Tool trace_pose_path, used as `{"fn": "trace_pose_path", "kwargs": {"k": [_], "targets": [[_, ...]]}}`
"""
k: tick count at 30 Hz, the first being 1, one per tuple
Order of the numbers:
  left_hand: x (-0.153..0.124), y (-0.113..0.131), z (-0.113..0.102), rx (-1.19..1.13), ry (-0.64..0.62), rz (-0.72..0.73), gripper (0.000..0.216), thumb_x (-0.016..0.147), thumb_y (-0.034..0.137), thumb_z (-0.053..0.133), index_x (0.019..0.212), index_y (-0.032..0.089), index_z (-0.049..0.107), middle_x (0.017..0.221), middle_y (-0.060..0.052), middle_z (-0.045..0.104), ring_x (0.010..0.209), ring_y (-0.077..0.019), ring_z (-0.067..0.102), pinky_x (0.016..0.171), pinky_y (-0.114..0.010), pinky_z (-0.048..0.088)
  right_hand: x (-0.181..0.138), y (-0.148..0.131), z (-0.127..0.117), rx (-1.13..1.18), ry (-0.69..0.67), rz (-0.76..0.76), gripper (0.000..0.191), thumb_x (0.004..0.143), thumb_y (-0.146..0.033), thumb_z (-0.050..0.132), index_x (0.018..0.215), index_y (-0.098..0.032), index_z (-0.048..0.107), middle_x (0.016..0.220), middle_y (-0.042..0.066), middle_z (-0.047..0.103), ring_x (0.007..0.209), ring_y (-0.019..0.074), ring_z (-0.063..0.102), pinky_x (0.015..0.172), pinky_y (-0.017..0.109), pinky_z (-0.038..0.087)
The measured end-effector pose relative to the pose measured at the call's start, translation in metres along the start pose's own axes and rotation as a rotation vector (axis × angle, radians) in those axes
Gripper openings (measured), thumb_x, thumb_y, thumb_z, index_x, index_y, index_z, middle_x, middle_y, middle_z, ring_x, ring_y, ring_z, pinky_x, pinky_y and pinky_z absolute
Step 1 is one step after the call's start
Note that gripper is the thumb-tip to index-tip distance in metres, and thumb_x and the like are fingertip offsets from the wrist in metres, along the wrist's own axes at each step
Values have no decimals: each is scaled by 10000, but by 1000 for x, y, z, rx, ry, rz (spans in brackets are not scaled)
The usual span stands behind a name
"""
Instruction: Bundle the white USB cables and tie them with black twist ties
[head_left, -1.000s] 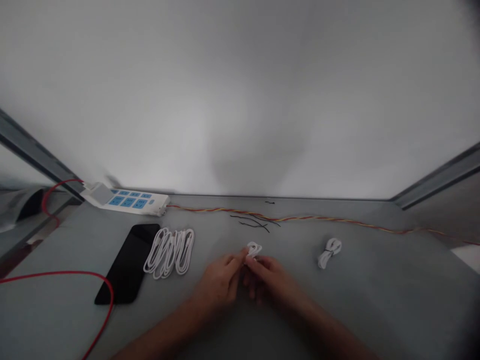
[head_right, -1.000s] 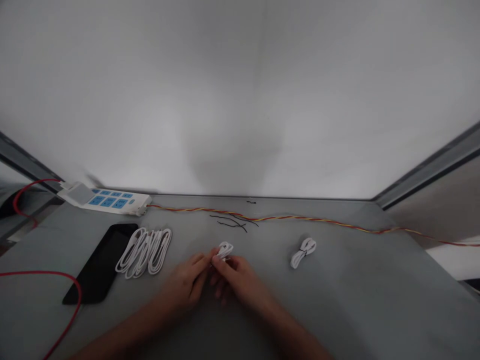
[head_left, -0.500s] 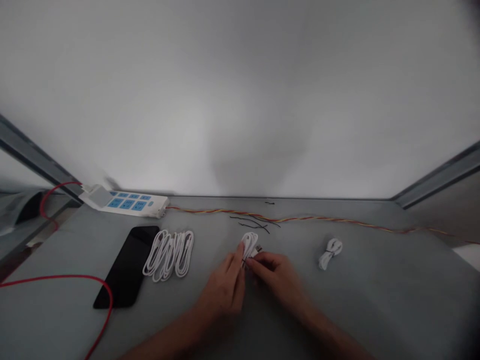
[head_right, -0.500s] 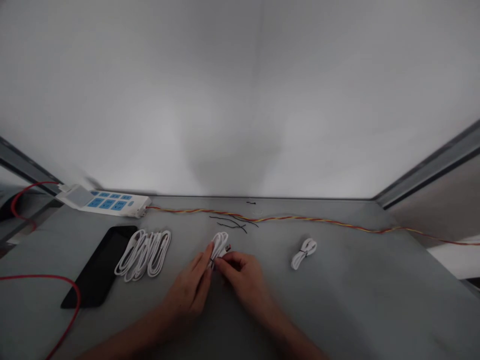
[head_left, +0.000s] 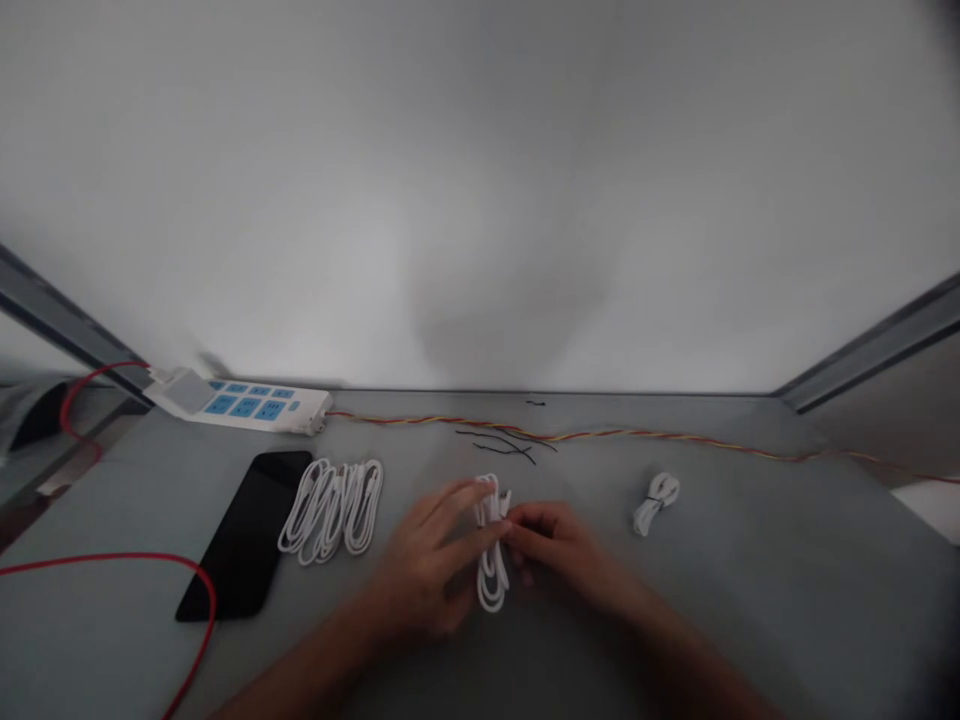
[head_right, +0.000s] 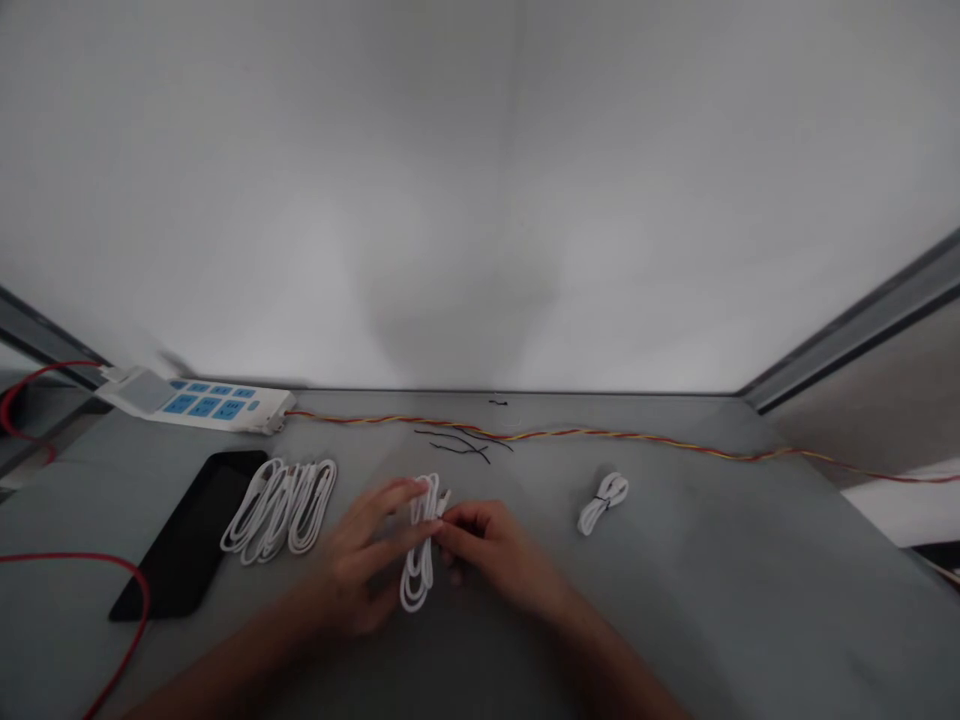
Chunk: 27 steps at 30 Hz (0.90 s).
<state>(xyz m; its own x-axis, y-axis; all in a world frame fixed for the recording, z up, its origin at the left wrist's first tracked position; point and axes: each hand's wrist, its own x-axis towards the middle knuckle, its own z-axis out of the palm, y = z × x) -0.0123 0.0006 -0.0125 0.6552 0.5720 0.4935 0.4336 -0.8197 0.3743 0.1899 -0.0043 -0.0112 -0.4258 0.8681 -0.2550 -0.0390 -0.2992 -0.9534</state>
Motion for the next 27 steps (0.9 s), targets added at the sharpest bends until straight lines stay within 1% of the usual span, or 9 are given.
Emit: {"fn": "trace_pose_path", "kwargs": {"k": [3,6,9,12,16,19,22,25,27], "targets": [[0,-2,1,-47,-8,54,481,807,155,570,1281,194,496,1275,-124,596,1253,-292,467,962,-440,429,0,2,0,6,-48,14,370,770,-515,634,668,-163,585,594,-29,541,467,84,499,480,223,411],[-2,-2,7,-70,107,-23,356,839,170,565,1193,201,544,1099,-102,691,1069,-252,610,879,-388,478,1,4,0,-93,-28,-20,366,775,-514,633,691,-160,593,585,-28,531,493,90,490,491,220,397],[-2,3,12,-220,168,-284,384,863,212,560,1237,183,479,827,-49,726,750,-180,672,706,-295,515,0,5,3,-261,19,-97,289,831,-426,593,707,-166,604,576,-32,512,520,98,461,498,220,360],[0,8,10,-455,110,-560,332,900,269,505,1213,160,486,621,22,653,515,-120,573,519,-217,448,-1,5,7,-406,60,-198,201,856,-307,558,726,-171,627,616,-20,554,572,111,470,541,228,361],[2,7,1,-617,27,-614,244,899,263,455,989,162,658,693,-14,661,571,-116,564,531,-209,428,-2,2,7,-514,120,-280,167,859,-257,537,780,-175,660,639,-11,587,600,122,497,580,237,381],[3,5,-2,-635,-45,-544,320,851,217,487,1125,169,646,768,-31,689,655,-137,608,624,-233,471,-2,0,4,-518,139,-271,194,873,-261,515,782,-172,661,613,-14,581,567,117,491,551,228,377],[5,5,0,-527,-76,-538,354,805,242,568,1143,175,648,756,-24,698,616,-134,601,607,-228,466,-1,-2,2,-558,148,-273,206,883,-269,505,796,-177,668,628,-5,607,574,122,519,552,228,391],[8,8,2,-398,-67,-649,248,843,335,556,890,154,720,586,2,639,517,-119,549,521,-208,410,-2,0,4,-689,153,-341,204,884,-255,499,804,-190,675,699,19,661,635,141,574,604,244,420],[9,9,3,-354,-92,-697,386,887,414,490,711,143,701,493,13,572,461,-110,506,466,-206,360,-2,2,5,-780,148,-418,218,892,-245,475,831,-198,679,749,35,684,682,155,600,641,258,434]]}}
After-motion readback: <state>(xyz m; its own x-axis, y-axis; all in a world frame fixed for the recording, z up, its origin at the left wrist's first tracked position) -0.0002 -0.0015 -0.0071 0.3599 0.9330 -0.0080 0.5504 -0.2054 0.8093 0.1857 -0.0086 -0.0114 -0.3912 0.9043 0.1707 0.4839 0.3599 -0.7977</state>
